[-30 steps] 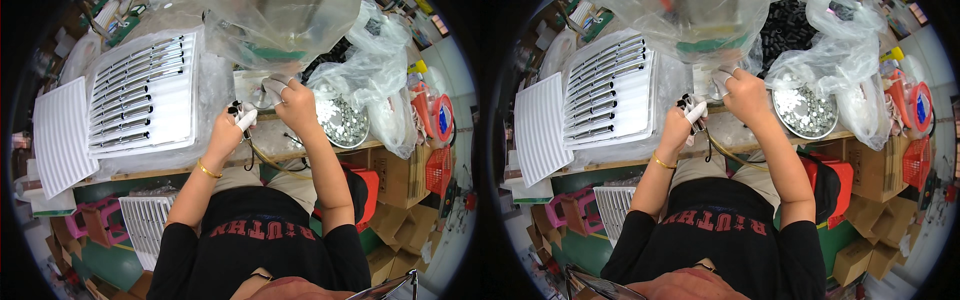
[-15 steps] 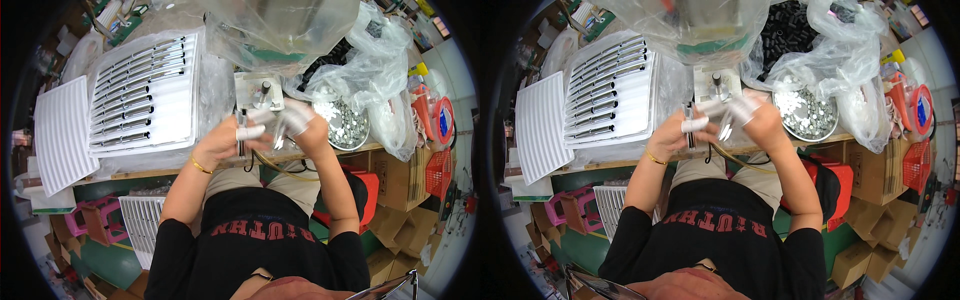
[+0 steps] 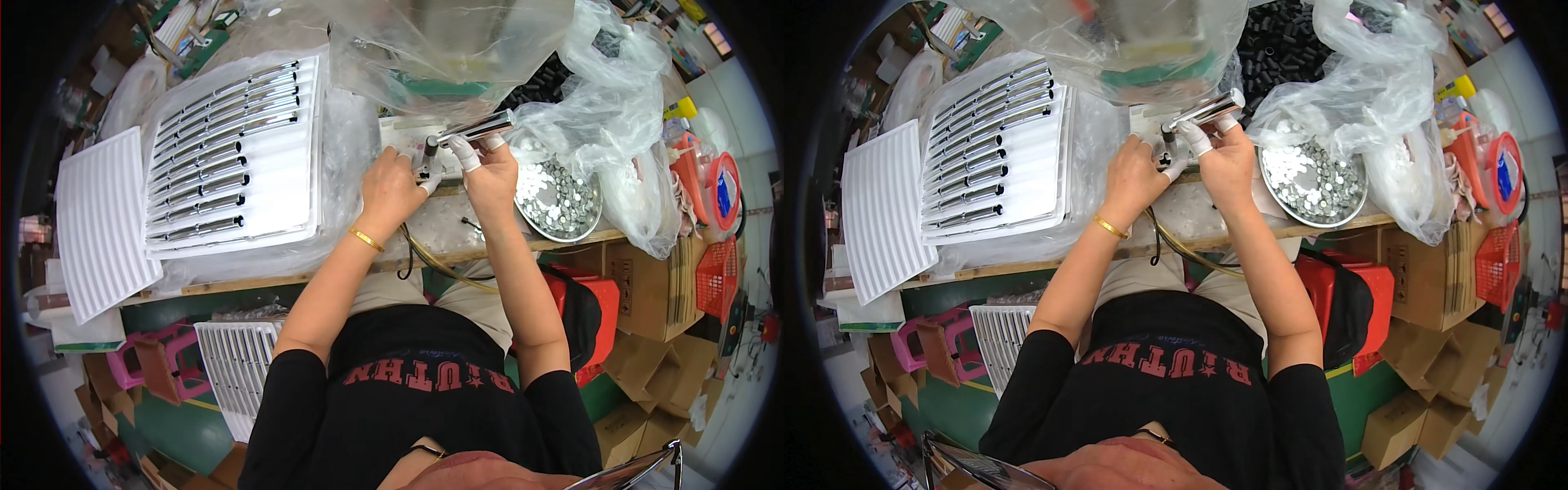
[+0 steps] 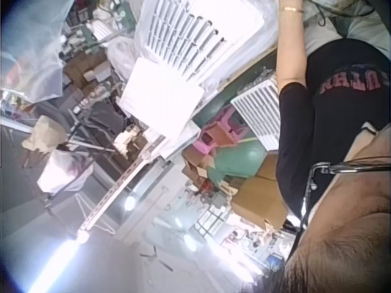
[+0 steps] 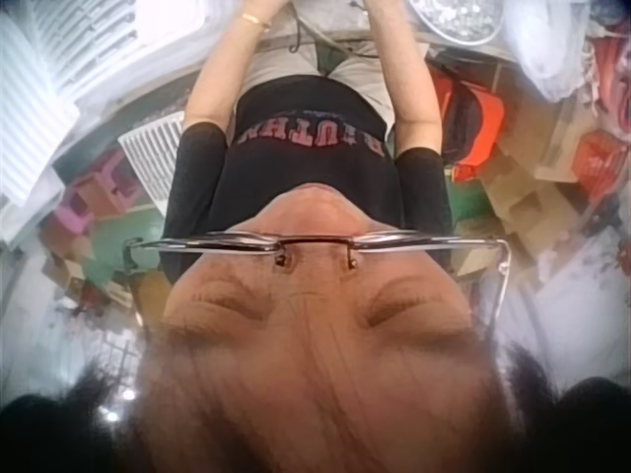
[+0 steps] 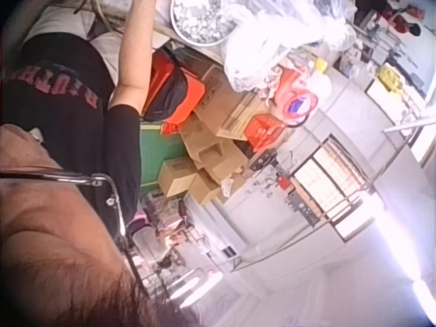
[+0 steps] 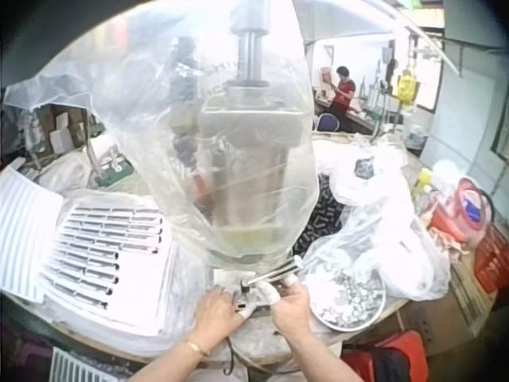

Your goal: Assembling industrial metal handles by inserting plastic plugs and applying adhesive.

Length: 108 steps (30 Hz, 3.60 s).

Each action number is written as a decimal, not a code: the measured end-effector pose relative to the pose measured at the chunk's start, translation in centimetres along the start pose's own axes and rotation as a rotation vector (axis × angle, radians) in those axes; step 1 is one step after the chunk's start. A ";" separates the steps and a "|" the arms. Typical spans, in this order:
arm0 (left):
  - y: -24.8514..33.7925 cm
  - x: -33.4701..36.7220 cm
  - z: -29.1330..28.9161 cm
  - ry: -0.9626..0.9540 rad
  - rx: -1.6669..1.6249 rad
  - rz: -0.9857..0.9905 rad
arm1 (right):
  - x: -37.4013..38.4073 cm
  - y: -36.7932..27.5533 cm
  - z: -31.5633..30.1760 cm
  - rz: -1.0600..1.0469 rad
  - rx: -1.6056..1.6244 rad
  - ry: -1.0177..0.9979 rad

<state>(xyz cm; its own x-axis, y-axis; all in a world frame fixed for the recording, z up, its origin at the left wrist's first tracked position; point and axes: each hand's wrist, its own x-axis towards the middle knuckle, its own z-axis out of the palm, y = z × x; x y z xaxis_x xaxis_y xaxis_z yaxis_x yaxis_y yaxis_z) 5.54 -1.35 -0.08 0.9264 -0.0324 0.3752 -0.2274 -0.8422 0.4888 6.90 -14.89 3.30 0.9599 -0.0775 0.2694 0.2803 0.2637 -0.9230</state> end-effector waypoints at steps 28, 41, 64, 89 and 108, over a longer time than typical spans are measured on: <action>-1.2 2.5 1.5 -0.016 0.075 -0.022 | 11.2 4.4 -11.6 -0.436 -1.597 -0.106; 0.6 1.8 -0.5 0.211 -0.529 0.110 | 3.9 1.4 -8.5 -0.266 -0.839 -0.066; -0.7 -5.7 -1.8 0.121 -0.995 -0.430 | 2.5 -3.2 1.3 -0.350 -1.037 -0.364; 0.5 -0.9 0.3 0.014 0.035 0.100 | -2.9 -2.0 -21.5 0.327 -1.442 -0.082; -0.2 -0.1 1.0 0.016 0.090 0.143 | -2.9 -2.9 -22.5 0.308 -1.422 -0.140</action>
<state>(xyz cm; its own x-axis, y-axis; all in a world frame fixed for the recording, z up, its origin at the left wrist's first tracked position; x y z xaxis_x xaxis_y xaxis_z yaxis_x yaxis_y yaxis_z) 5.79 -1.71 -1.06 0.8817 -0.1473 0.4483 -0.3279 -0.8745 0.3575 3.31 -37.04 -1.02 0.9960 -0.0807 -0.0371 -0.0888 -0.9066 -0.4126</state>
